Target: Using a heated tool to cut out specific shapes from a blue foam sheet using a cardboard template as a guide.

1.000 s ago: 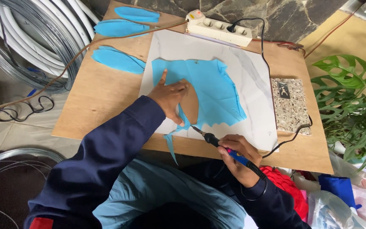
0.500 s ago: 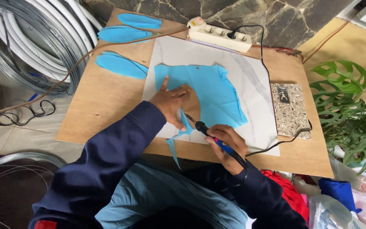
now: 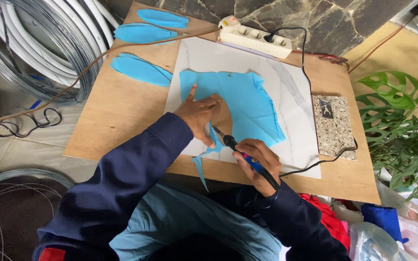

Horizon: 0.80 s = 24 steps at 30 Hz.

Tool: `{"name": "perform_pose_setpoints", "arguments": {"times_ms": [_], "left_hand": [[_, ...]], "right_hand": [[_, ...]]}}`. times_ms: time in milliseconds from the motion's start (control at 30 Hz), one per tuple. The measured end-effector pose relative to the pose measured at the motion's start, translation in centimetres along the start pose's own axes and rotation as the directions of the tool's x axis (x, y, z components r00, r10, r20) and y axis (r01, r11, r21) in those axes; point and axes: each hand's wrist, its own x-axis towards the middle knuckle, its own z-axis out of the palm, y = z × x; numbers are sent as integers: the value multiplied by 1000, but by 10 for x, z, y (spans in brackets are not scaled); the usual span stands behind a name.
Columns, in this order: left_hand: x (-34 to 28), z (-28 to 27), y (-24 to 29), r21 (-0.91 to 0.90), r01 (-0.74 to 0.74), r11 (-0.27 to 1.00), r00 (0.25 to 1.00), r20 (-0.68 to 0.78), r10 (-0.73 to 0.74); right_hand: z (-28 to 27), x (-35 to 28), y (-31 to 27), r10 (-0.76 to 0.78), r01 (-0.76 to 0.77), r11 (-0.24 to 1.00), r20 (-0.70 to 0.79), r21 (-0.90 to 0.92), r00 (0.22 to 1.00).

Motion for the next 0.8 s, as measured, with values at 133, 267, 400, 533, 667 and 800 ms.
{"name": "perform_pose_setpoints", "arguments": {"times_ms": [133,267,400,533,667,800], "left_hand": [[0,-1,0,13,-4,1000,1000,13,3],[1,2,0,-3,-6,1000,1000,-15,6],[3,8,-6,-5,-20,1000,999,-28,19],[10,20,-18,-28,-136,990,985,-115,131],[30,53,-25,-25,-24,999,962,-274,16],[37,61,-25,-23,0,1000,924,-381,-8]], "right_hand": [[-6,-1,-7,15,-15,1000,-15,-24,1000],[-23,-5,-20,85,-84,996,-85,26,993],[-50,-25,-18,120,-137,986,-167,-92,979],[-72,-33,-13,42,-89,960,-178,-265,983],[-91,-32,3,-13,-74,932,-236,-354,972],[-98,-23,3,-6,-102,930,-291,-353,957]]}}
